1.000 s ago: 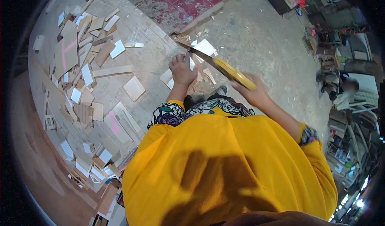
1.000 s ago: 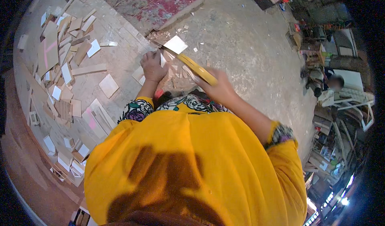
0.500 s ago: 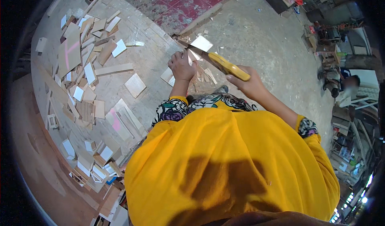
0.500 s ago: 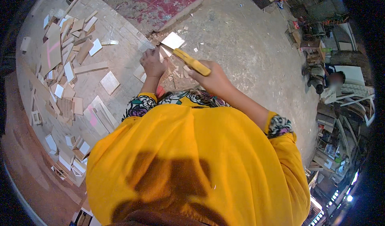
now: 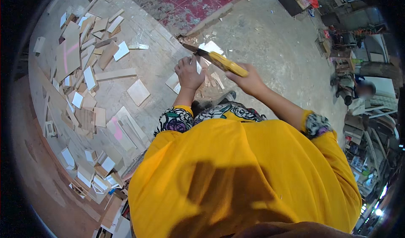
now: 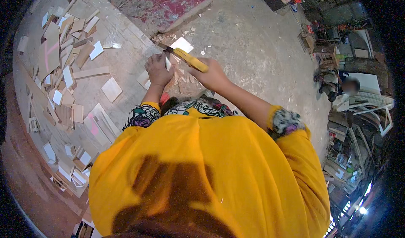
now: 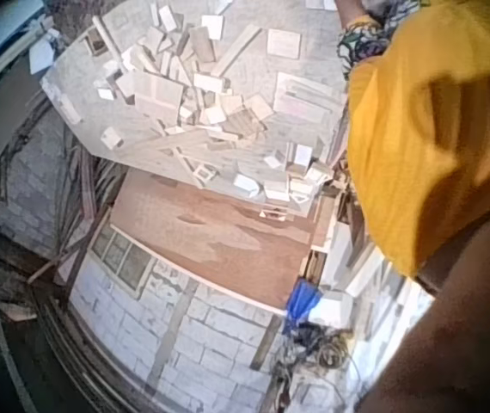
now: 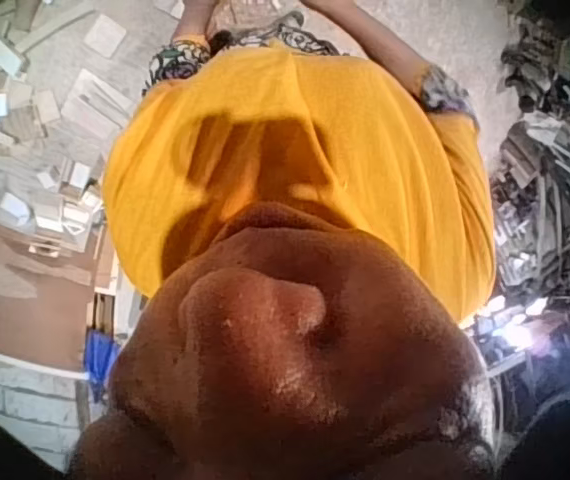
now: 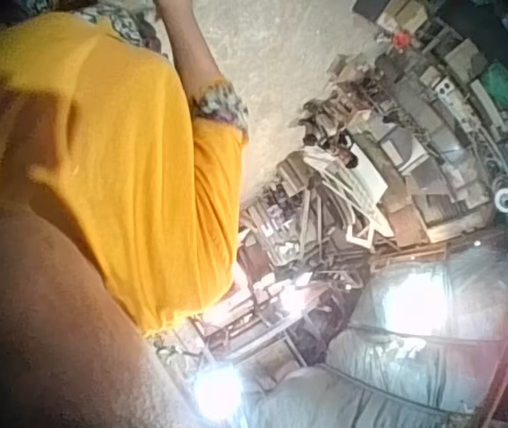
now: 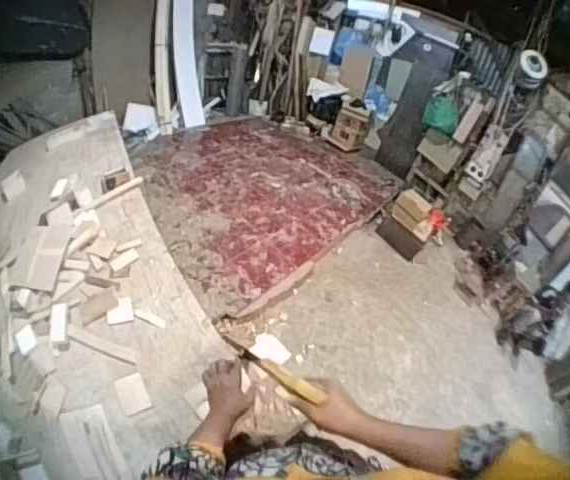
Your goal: The person is using a hand saw to cut a small piece of wood on a workbench in a workshop environment.
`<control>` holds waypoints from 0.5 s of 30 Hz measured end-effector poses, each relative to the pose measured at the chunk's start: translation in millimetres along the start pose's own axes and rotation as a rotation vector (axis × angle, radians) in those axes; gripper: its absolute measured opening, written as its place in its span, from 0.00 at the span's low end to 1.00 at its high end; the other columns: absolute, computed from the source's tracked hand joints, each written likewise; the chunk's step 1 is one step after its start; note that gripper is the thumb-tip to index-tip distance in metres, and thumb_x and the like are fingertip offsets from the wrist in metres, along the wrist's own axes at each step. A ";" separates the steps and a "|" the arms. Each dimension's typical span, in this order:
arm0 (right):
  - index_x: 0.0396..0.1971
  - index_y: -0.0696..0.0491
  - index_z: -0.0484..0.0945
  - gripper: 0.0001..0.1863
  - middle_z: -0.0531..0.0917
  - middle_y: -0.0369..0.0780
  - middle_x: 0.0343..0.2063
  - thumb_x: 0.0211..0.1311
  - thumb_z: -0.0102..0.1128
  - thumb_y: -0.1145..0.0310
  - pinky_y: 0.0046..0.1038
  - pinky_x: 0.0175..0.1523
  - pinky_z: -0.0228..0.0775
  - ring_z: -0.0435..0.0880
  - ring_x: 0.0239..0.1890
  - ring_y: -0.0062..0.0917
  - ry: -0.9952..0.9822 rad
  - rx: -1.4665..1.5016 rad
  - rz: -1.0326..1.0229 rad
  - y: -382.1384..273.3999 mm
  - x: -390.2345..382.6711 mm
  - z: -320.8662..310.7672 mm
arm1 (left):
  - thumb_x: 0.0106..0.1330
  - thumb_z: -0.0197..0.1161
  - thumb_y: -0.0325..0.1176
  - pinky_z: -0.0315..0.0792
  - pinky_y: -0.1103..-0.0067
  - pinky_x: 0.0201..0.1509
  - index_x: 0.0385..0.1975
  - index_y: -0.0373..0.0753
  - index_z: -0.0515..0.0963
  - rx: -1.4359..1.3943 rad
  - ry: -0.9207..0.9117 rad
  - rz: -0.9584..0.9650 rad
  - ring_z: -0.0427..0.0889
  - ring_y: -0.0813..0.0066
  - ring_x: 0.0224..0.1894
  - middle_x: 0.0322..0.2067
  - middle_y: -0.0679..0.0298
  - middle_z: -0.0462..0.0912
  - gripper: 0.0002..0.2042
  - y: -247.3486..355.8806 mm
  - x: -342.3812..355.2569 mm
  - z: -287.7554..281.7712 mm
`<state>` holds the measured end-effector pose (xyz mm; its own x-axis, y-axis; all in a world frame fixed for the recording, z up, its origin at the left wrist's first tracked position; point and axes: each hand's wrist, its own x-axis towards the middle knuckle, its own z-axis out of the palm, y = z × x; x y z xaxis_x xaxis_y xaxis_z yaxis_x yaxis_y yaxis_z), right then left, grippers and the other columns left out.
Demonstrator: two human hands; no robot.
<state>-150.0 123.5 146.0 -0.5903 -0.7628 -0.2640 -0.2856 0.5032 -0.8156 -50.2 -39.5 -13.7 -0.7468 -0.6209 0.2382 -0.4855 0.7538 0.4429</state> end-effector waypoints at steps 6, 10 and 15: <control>0.36 0.58 0.80 0.16 0.81 0.45 0.23 0.54 0.63 0.61 0.30 0.34 0.70 0.80 0.26 0.31 -0.047 0.045 0.065 3.1 13.0 1.9 | 0.45 0.67 0.46 0.60 0.62 0.51 0.48 0.40 0.74 0.033 0.007 -0.021 0.67 0.59 0.49 0.43 0.59 0.71 0.29 -2.8 1.0 -1.7; 0.36 0.59 0.78 0.14 0.77 0.35 0.20 0.57 0.63 0.62 0.23 0.27 0.65 0.72 0.20 0.18 -0.080 -0.033 0.107 -4.5 -2.8 4.1 | 0.45 0.67 0.46 0.60 0.62 0.51 0.48 0.40 0.75 0.013 -0.012 0.035 0.67 0.59 0.50 0.43 0.59 0.71 0.28 -5.8 -12.6 -3.6; 0.36 0.57 0.77 0.16 0.80 0.47 0.23 0.57 0.62 0.59 0.33 0.35 0.70 0.79 0.26 0.37 -0.107 0.034 -0.053 13.8 -39.9 15.3 | 0.47 0.66 0.44 0.60 0.62 0.54 0.46 0.39 0.76 -0.012 -0.052 0.043 0.67 0.60 0.52 0.46 0.58 0.72 0.25 -1.0 -26.3 -14.3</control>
<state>-118.8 154.7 137.3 -0.4904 -0.8278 -0.2724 -0.2873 0.4486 -0.8463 -23.6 -27.1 -8.1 -0.7895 -0.5760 0.2118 -0.4474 0.7764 0.4438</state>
